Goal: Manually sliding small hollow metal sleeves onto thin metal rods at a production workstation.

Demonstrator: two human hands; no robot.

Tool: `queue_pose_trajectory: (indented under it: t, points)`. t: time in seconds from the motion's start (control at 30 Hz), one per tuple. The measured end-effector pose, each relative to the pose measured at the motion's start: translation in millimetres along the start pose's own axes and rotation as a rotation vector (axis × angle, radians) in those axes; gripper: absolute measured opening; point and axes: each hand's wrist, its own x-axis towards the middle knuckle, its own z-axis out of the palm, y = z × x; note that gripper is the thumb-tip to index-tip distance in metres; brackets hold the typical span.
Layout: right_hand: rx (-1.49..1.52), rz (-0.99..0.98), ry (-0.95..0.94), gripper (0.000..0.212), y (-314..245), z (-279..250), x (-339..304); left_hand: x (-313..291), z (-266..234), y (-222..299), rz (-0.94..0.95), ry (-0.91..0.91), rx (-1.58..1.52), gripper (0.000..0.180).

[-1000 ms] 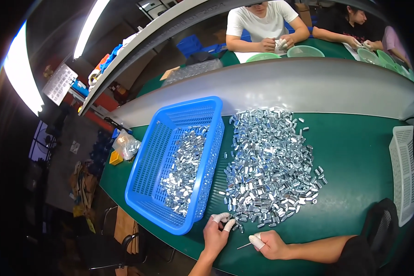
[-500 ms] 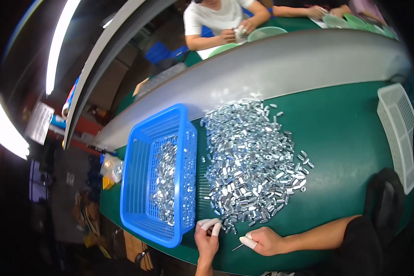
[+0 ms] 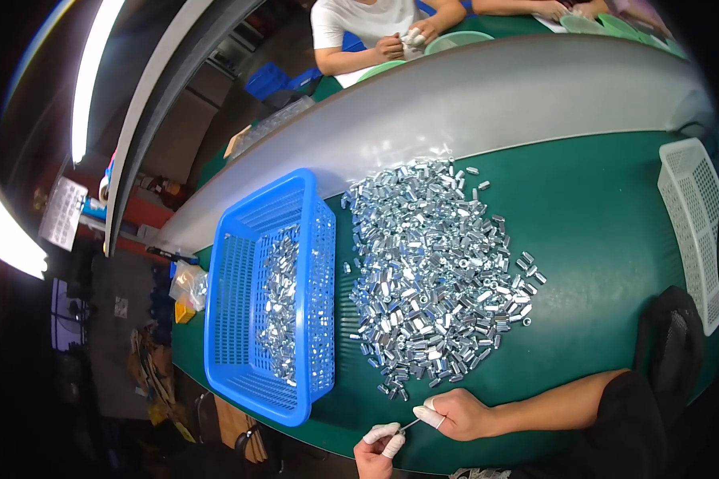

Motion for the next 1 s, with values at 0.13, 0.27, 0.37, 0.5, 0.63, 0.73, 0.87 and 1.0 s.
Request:
queue_pose_trajectory:
  t: [0.13, 0.27, 0.37, 0.5, 0.63, 0.73, 0.87, 1.0]
  points:
    - [-0.062, -0.006, -0.039, 0.038, -0.9, 2.3, -2.2, 5.1, 5.3, -5.2, 0.074, -0.058, -0.008, 0.020]
    - [-0.072, -0.032, -0.005, 0.038, 1.1, 6.4, -1.8, 4.0, 5.0, -11.1, 0.074, -0.041, -0.077, 0.018]
    - [-0.090, -0.009, -0.035, 0.038, -2.1, 4.3, -1.1, 3.6, -1.4, -19.0, -0.025, -0.143, -0.107, 0.017]
    - [-0.071, 0.039, -0.024, 0.038, -6.2, 2.2, 0.2, 6.6, 11.4, -19.3, 0.016, -0.162, -0.166, 0.016]
    - [0.009, 0.120, -0.034, 0.037, -10.9, -1.2, -2.3, 13.3, 30.6, -14.4, 0.213, -0.116, -0.051, 0.019]
    - [0.045, 0.114, -0.008, 0.037, -5.0, 1.8, -1.6, 15.5, 34.7, -10.7, 0.230, -0.073, 0.016, 0.013]
    - [0.009, 0.019, 0.012, 0.037, -3.8, 3.5, -5.9, 11.6, 25.7, -6.4, 0.137, -0.177, -0.130, 0.038]
    - [-0.017, 0.013, -0.026, 0.036, -8.8, 3.5, -3.8, 13.4, 26.5, -7.0, 0.015, -0.194, -0.043, 0.033]
